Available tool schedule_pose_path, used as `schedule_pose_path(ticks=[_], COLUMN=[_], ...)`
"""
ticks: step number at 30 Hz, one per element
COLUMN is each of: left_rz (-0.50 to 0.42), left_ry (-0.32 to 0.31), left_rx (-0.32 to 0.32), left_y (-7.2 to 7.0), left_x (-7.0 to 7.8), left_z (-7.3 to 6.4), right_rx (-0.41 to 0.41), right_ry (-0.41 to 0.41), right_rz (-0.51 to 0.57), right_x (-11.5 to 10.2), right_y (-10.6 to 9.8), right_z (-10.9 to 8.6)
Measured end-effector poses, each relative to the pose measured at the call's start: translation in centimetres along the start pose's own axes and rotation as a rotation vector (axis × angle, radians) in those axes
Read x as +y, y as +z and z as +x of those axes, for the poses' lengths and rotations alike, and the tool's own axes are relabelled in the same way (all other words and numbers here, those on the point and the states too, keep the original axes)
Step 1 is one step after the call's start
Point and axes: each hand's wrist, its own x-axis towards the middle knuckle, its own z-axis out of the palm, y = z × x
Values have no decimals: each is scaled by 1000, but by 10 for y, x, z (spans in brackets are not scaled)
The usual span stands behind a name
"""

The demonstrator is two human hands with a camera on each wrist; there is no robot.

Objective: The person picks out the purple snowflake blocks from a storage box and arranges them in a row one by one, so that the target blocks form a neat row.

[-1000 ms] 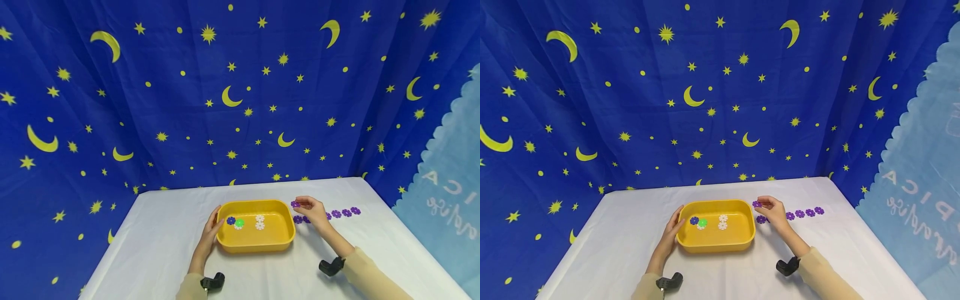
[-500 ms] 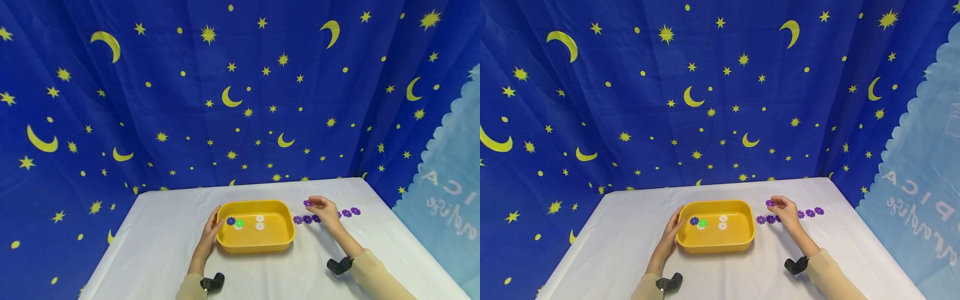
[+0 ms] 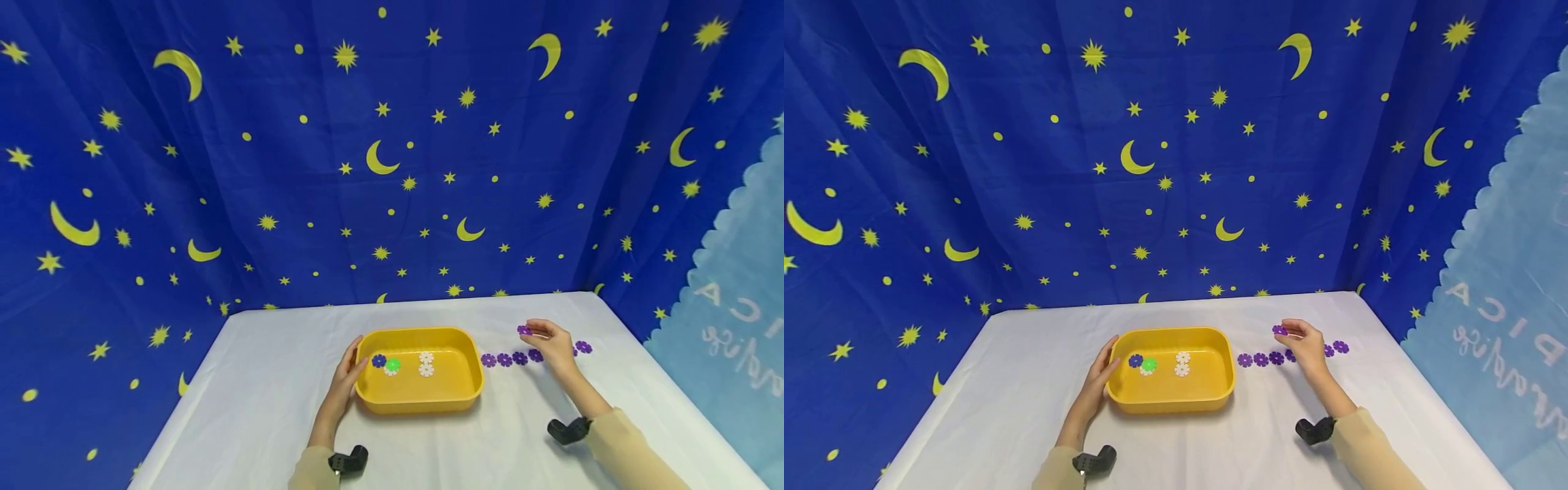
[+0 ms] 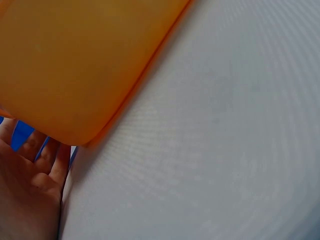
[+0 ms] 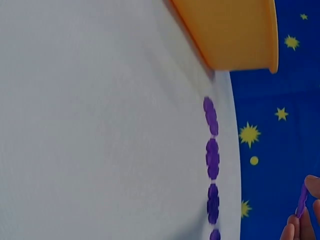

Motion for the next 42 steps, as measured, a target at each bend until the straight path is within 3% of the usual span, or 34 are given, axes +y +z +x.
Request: schedule_pose_path(ticks=[10, 22, 30, 42], left_rz=[23, 6, 8, 5], left_ry=[-20, -11, -10, -13], left_rx=[20, -2, 6, 5], left_y=[0, -1, -2, -1], left_x=[1, 2, 0, -1], left_z=[1, 1, 0, 1], right_rx=[84, 159, 229, 286], right_ry=[-9, 77, 119, 197], right_rz=[-29, -115, -70, -135], right_x=[9, 24, 30, 45], right_y=[-18, -37, -52, -71], right_z=[8, 14, 18, 22])
